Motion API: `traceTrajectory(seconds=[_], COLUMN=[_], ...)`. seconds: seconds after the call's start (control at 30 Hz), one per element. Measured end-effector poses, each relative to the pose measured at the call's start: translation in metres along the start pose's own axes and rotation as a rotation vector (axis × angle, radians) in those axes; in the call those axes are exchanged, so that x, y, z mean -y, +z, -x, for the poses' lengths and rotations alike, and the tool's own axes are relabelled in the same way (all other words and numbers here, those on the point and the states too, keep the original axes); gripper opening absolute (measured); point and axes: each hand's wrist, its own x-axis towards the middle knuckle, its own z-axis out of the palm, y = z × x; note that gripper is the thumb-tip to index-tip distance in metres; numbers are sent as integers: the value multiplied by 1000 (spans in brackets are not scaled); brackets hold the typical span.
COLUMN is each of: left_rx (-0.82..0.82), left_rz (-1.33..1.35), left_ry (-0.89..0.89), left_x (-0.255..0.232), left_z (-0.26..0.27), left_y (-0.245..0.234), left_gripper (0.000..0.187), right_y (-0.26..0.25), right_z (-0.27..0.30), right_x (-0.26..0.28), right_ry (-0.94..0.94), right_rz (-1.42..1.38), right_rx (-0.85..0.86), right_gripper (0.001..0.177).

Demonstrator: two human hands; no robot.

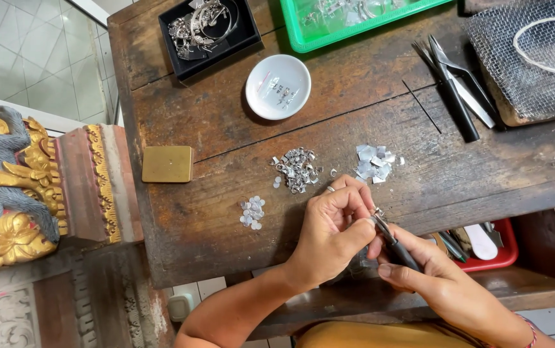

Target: A person uses pliers to shape and manipulate small silver jewelry components on a wooden workbench.

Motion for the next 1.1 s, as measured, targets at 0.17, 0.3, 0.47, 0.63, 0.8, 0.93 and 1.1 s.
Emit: traceTrajectory(seconds=[0.17,0.3,0.47,0.63,0.8,0.93,1.1], left_rx=[20,35,32,65,68,40,50], left_rz=[22,83,41,183,152,39,22], left_ry=[-16,-44,-48,-82,-77,-62,-54], left_x=[1,3,1,-2,-3,0,-2], left_z=[1,2,2,3,3,4,2], left_y=[-1,-2,-2,0,0,-1,-1], left_gripper=[20,20,18,21,22,19,19], right_y=[1,1,0,0,0,-1,-3], right_z=[1,1,0,1,1,2,2], right_x=[4,0,-3,-3,-3,-3,-7], right_ry=[-16,-35,-121,-122,-106,-86,-96], right_rz=[41,8,-1,-5,29,66,43], right_rx=[-4,12,50,81,52,30,37], right_gripper=[9,13,17,18,17,14,12])
